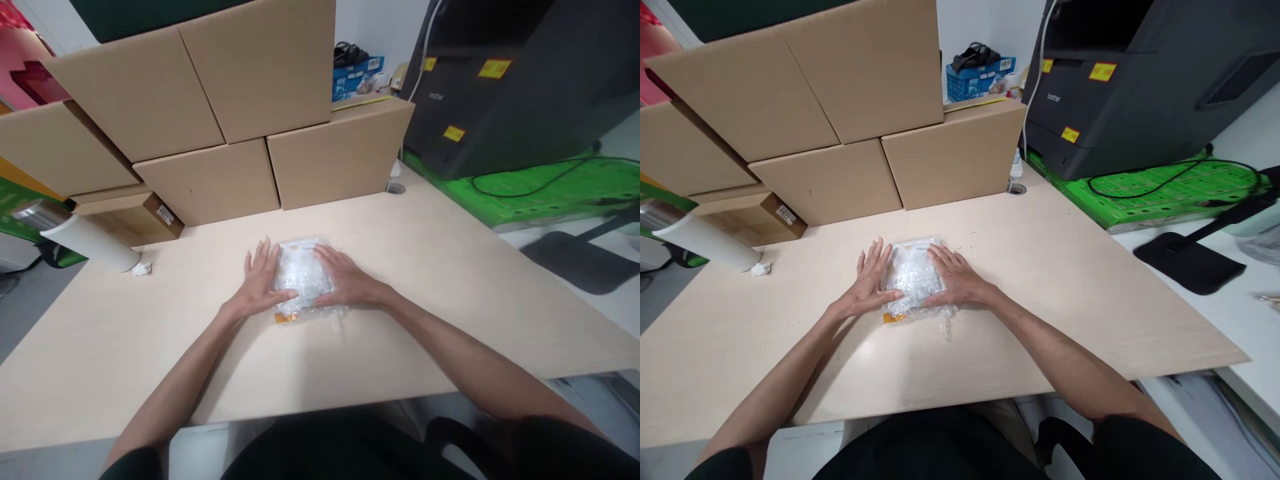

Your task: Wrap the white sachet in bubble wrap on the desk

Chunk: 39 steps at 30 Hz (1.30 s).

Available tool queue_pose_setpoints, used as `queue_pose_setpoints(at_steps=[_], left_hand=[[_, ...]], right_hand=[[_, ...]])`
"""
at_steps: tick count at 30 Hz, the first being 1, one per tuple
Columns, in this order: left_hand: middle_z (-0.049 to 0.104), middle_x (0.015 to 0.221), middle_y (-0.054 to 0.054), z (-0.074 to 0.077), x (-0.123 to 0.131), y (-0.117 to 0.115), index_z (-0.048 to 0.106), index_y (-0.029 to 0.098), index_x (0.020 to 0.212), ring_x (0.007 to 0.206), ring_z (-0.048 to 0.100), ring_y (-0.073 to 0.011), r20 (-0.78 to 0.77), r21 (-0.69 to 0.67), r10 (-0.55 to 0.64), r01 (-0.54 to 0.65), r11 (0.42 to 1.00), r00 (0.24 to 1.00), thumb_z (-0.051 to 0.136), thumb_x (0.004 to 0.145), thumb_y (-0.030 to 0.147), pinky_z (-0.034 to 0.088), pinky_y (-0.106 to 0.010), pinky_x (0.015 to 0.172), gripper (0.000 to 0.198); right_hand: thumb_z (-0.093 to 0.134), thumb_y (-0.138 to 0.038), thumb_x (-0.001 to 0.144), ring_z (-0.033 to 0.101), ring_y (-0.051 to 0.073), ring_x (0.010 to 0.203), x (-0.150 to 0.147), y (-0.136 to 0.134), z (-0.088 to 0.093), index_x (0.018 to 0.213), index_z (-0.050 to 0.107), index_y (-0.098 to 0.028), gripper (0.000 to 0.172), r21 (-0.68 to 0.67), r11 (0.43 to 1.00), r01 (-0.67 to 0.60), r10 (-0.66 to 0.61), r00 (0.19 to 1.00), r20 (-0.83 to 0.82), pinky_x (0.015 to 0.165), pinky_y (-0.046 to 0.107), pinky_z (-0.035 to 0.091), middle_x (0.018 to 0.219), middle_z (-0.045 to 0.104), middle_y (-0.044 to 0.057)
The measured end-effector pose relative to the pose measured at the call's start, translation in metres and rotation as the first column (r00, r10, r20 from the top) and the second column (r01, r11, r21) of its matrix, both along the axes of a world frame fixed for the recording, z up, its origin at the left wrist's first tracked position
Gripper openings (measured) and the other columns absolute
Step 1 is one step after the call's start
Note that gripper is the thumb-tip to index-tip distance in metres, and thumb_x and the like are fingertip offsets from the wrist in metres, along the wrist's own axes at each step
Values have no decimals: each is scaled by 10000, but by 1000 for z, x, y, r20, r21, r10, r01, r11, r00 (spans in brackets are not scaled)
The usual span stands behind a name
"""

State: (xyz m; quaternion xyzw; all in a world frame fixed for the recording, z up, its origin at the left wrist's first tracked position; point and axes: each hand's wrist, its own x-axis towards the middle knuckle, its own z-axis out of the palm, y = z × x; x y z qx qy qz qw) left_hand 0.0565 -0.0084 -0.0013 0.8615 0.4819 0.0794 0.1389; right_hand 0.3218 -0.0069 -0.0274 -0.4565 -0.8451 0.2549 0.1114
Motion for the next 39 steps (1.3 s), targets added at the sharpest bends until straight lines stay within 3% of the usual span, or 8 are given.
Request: queue_pose_setpoints(at_steps=[5, 11, 20, 24, 27, 30, 34, 39], left_hand=[[-7, 1648, -232, 0, 35, 10, 124, 111, 1596, 1529, -51, -376, -118, 78, -122, 131, 988, 986, 459, 785, 842, -64, -611, 1184, 1142], [66, 1645, -244, -8, 39, 17, 159, 122, 1593, 1531, 25, -388, -108, 21, -121, 124, 992, 987, 533, 770, 810, -4, -613, 1191, 1136], [20, 1657, -221, -13, 38, 16, 200, 166, 1592, 1529, -14, -398, -76, 8, -103, 104, 995, 992, 517, 761, 831, -34, -605, 1186, 1111], [-125, 1653, -199, -3, 25, 6, 63, 179, 1607, 1516, -147, -372, 106, 14, -10, 9, 1000, 994, 352, 852, 816, -53, -629, 1170, 1029], [-168, 1658, -150, 4, 16, -16, 21, 265, 1606, 1514, -170, -363, 183, 48, 59, -69, 996, 981, 344, 896, 765, -37, -649, 1163, 926], [-150, 1660, -162, 3, 18, -41, 80, 280, 1604, 1511, -139, -413, 58, 12, -3, 2, 1000, 998, 477, 815, 804, -11, -678, 1153, 1027], [-30, 1669, -189, -11, 36, -62, 191, 256, 1591, 1503, -98, -466, -91, -13, -9, 7, 1000, 996, 556, 737, 831, 44, -720, 1132, 1092], [87, 1663, -200, -21, 49, -61, 223, 247, 1578, 1509, 3, -471, -68, 55, 76, -72, 996, 995, 588, 817, 715, 160, -729, 1108, 966]], right_hand=[[580, -882, 645, 9, 393, 1531, -1, 0, 2, 1609, 48, -175, 1309, -2, 1000, -2, 2, 1000, 6, 1208, 581, 97, 1670, 33, 190], [578, -871, 657, 17, 382, 1534, 1, 1, 2, 1609, 32, -188, 1293, 1, 1000, -22, 22, 1000, -13, 1203, 596, 96, 1671, 48, 184], [584, -861, 672, -3, 368, 1537, 2, 0, 4, 1608, 42, -194, 1271, -26, 999, -32, 31, 998, -50, 1210, 579, 76, 1675, 29, 175], [578, -825, 724, 47, 350, 1539, 11, 1, 0, 1593, 182, -195, 1144, -49, 998, 26, -36, 974, -226, 1216, 551, 126, 1675, 59, 165], [531, -735, 826, 303, 353, 1469, 18, 5, -5, 1523, 355, -185, 905, -67, 947, 314, -312, 852, -421, 1170, 535, 283, 1621, 263, 185], [542, -629, 858, 606, 331, 1171, 22, 8, -8, 1346, 547, -167, 671, -201, 857, 475, -505, 694, -512, 1032, 524, 447, 1318, 607, 180], [634, -536, 825, 671, 238, 833, 19, 4, -4, 982, 695, -172, 402, -453, 847, 277, -524, 571, -631, 843, 421, 553, 908, 713, 79], [748, -356, 783, 689, 208, 821, 13, -3, 11, 857, 720, -177, 196, -649, 761, -1, -611, 333, -718, 815, 363, 583, 887, 733, 77]])
